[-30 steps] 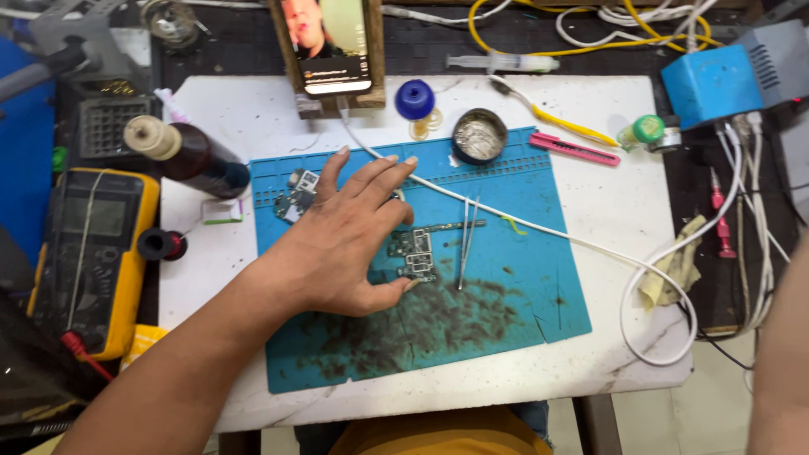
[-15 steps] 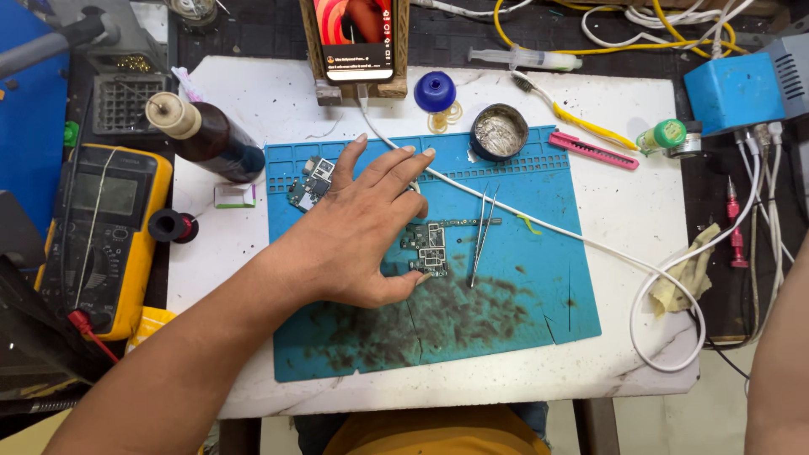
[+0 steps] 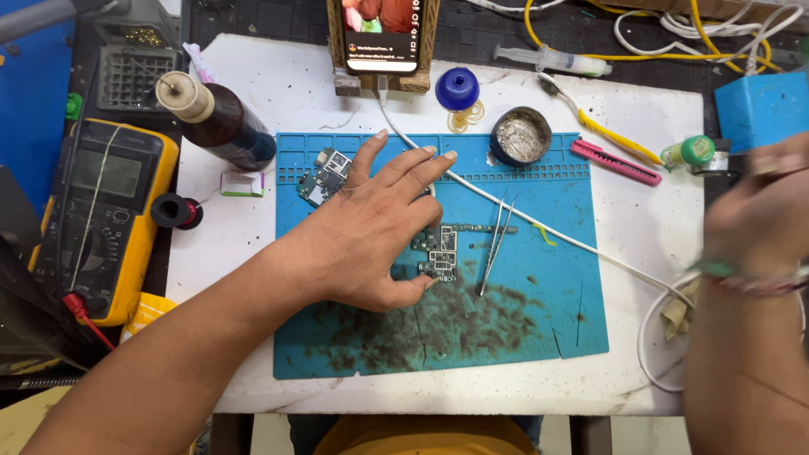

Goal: The person uses a soldering iron to apply solder to a circuit board and manipulates small components with tweezers on a blue mat.

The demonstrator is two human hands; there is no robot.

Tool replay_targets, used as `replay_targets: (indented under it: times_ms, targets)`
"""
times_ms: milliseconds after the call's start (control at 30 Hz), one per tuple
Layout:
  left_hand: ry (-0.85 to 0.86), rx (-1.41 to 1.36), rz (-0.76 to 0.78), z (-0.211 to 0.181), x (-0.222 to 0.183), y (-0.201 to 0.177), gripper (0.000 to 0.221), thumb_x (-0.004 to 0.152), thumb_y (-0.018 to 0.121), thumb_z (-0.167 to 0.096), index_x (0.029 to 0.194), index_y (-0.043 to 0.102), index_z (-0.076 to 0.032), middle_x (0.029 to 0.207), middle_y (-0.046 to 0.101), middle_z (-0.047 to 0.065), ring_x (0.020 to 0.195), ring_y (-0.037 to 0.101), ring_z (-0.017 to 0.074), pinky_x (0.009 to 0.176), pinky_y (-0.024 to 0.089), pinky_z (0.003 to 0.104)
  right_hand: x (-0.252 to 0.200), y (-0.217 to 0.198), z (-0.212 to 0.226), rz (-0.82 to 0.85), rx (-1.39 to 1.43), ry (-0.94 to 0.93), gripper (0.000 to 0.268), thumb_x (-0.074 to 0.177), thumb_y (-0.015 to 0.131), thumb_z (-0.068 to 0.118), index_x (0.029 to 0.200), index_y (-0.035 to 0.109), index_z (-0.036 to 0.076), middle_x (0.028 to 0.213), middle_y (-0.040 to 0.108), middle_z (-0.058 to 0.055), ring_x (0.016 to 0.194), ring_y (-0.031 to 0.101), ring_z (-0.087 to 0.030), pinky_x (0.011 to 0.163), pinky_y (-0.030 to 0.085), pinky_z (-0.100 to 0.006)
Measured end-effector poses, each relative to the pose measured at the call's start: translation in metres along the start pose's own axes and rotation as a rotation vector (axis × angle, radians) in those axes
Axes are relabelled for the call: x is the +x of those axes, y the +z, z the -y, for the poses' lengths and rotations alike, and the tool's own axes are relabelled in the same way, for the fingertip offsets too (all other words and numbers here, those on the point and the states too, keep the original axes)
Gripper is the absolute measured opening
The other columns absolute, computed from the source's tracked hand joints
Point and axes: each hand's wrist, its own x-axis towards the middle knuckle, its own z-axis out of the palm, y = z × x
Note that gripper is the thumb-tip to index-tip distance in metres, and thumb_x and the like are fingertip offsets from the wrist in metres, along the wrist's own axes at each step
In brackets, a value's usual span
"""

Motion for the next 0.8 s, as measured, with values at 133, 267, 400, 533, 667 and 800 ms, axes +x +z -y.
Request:
replay_targets:
  times_ms: [133,267,400,533,667,800]
  targets:
    - [-0.01,0.003,-0.004,0.001,-0.001,-0.001,0.055,0.069,0.077,-0.047,0.098,0.06,-0.003,0.153,0.037,0.028,0.148,0.028,0.0414,0.12,0.006,0.067,-0.047,0.041,-0.007,0.088,-0.055,0.01,0.014,0.114,0.057,0.014,0.122,0.059,0.002,0.089,0.068,-0.01,0.077,0.066,-0.015,0.067,0.054,-0.03]
    - [-0.022,0.003,0.005,0.0,0.001,-0.004,0.055,0.068,0.078,-0.047,0.095,0.06,-0.003,0.153,0.037,0.029,0.147,0.027,0.0416,0.119,0.007,0.066,-0.071,0.072,-0.01,0.162,-0.182,-0.014,0.017,0.117,0.064,0.014,0.123,0.059,-0.001,0.094,0.069,-0.013,0.08,0.069,-0.018,0.065,0.059,-0.033]
    - [-0.024,0.012,0.0,0.0,0.0,-0.004,0.057,0.068,0.078,-0.048,0.096,0.061,-0.001,0.153,0.038,0.028,0.147,0.027,0.0418,0.12,0.007,0.066,-0.084,0.08,-0.012,0.216,-0.091,0.045,0.016,0.112,0.068,0.011,0.117,0.058,0.0,0.085,0.064,-0.011,0.068,0.062,-0.015,0.062,0.056,-0.032]
    - [-0.023,0.036,0.002,0.002,0.0,-0.003,0.06,0.068,0.078,-0.049,0.096,0.061,0.001,0.151,0.038,0.03,0.147,0.027,0.0418,0.119,0.008,0.066,-0.093,0.086,-0.001,0.42,-0.191,0.155,0.023,0.101,0.062,0.016,0.115,0.065,-0.001,0.088,0.069,-0.008,0.074,0.068,-0.012,0.067,0.06,-0.03]
    - [-0.018,0.046,-0.009,0.003,0.0,-0.003,0.063,0.067,0.078,-0.051,0.096,0.061,0.002,0.151,0.039,0.03,0.146,0.028,0.042,0.118,0.007,0.066,-0.093,0.077,-0.003,0.582,-0.519,-0.069,0.014,0.096,0.07,0.011,0.094,0.067,-0.002,0.084,0.069,-0.011,0.059,0.061,-0.011,0.053,0.046,-0.024]
    - [-0.039,0.029,0.022,0.002,0.001,-0.005,0.062,0.066,0.078,-0.051,0.094,0.06,0.001,0.152,0.038,0.03,0.146,0.028,0.0421,0.118,0.008,0.066,-0.085,0.069,-0.009,0.733,-0.59,-0.16,0.007,0.087,0.068,0.009,0.085,0.067,0.003,0.073,0.069,-0.006,0.054,0.061,-0.012,0.049,0.043,-0.024]
